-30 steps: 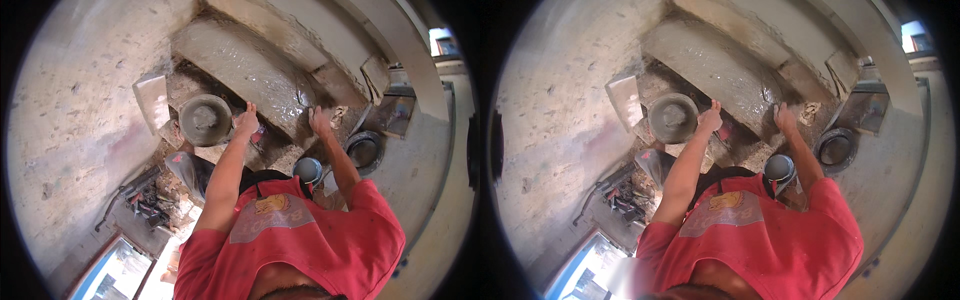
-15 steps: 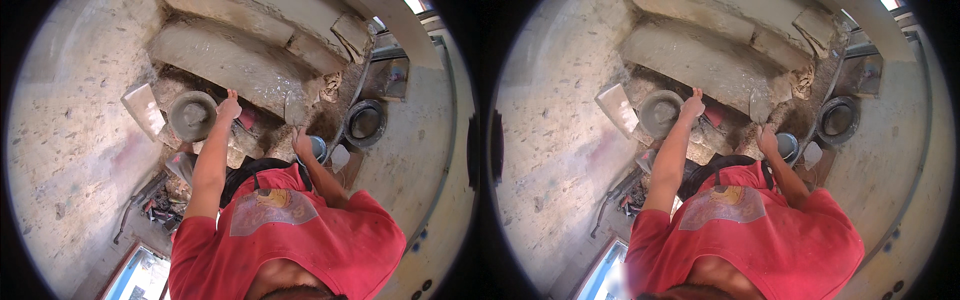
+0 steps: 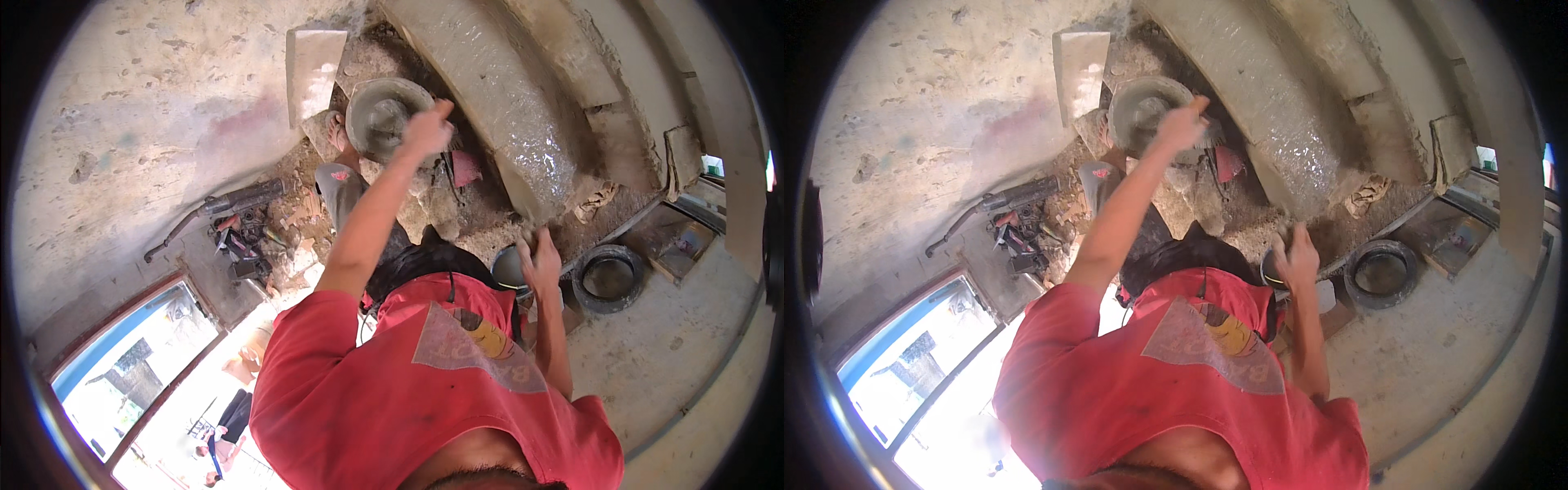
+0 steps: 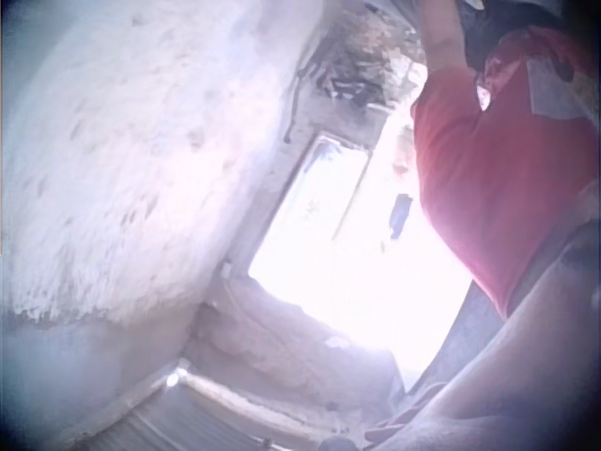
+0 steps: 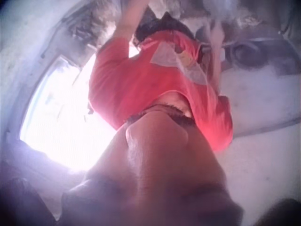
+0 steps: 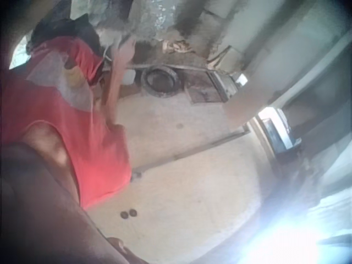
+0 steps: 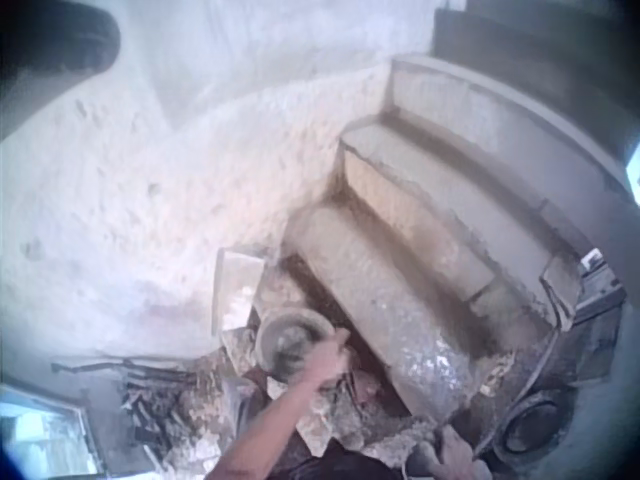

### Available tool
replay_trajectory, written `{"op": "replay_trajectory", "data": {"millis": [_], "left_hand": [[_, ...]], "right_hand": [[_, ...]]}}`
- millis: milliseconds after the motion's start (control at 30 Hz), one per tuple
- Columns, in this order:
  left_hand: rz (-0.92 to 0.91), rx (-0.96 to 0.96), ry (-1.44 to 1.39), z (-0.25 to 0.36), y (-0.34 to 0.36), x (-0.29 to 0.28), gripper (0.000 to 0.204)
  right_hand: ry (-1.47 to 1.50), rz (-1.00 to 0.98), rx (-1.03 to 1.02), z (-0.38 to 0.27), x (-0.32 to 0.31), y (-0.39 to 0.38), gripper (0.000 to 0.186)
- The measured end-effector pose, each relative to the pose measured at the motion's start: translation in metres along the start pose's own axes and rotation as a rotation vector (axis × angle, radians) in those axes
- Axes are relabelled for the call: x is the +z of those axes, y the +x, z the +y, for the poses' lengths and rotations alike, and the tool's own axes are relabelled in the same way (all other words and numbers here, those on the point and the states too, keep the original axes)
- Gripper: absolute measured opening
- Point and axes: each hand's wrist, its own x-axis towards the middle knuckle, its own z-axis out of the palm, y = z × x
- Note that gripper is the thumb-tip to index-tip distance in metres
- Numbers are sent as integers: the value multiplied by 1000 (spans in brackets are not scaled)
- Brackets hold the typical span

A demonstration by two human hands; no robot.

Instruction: The person scoops wet cement from a bucket with a trowel and spreads it onto the stair treads and risers. They repeatedly smooth the surface of each step, working from the lower steps upward.

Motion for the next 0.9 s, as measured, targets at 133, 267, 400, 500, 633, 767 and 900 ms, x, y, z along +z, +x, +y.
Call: {"op": "replay_trajectory", "data": {"millis": [133, 267, 400, 500, 633, 767, 900], "left_hand": [[364, -388, 11, -118, -4, -64, 47], [278, -533, -12, -212, 6, -68, 41], [280, -518, -70, -233, 8, -45, 41], [310, -498, -135, -220, 3, -39, 41], [356, -386, -258, -197, -9, -45, 45], [334, -399, -420, -169, -24, -43, 47], [288, -302, -375, -145, -32, -39, 49]], "right_hand": [[-150, -265, -60, -70, 35, 91, 42], [-345, -284, -206, -135, 111, 178, 39], [-493, -340, -314, -160, 169, 258, 35], [-506, -302, -230, -167, 201, 278, 31], [-548, -606, -373, -174, 208, 265, 31], [-500, -533, -266, -169, 172, 265, 34], [-551, -534, -244, -153, 167, 271, 33]]}}
